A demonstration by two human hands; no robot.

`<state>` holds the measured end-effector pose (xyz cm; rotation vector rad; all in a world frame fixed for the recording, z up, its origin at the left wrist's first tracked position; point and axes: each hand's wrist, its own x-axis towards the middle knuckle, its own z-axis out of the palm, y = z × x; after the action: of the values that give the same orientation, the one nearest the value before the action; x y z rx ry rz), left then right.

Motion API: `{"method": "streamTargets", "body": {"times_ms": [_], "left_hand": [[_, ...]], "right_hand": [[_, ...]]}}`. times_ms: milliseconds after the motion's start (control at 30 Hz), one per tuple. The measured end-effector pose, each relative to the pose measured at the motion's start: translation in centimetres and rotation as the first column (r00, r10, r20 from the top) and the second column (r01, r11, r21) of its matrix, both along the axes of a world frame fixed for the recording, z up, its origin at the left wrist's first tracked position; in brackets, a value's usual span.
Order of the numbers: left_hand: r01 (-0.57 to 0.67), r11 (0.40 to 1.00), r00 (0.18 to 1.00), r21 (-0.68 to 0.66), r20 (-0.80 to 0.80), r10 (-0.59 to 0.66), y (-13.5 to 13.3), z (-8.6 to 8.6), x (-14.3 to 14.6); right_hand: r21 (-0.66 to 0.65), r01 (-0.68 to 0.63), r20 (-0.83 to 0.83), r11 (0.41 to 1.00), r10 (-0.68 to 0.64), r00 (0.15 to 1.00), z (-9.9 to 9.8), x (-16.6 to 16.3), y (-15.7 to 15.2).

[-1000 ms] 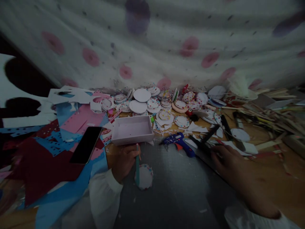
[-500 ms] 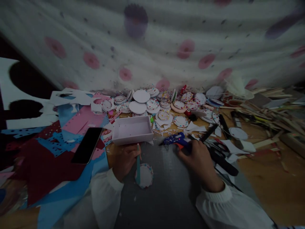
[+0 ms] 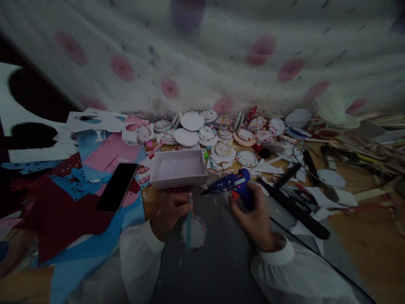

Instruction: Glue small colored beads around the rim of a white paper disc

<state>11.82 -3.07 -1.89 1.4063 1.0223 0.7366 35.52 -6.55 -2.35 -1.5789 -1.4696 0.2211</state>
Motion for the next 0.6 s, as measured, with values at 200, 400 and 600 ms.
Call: {"method": "streamTargets", "body": {"times_ms": [200,400,600], "left_hand": [[0.122,0.991,0.993,0.064,-0.017,-0.121,0.0,0.5,0.2],[0.193,0.978,0.979,0.073,-0.08,-0.187,0.0,1.2,0.5],[0.186,0.978,0.982,0.093,-0.038,-0.183,0.0,1.1,0.6]], "right_hand": [[0.006,0.026,0.069,1.0,-0.026,0.997,-0.3,0.3,-0.6],[-0.007,0.012,0.129,1.0,-0.011,0.992,-0.6,0.2,-0.6],[-0.008,0.006,0.133,1.0,-0.005,0.991,-0.6,0.2,-0.6]]}}
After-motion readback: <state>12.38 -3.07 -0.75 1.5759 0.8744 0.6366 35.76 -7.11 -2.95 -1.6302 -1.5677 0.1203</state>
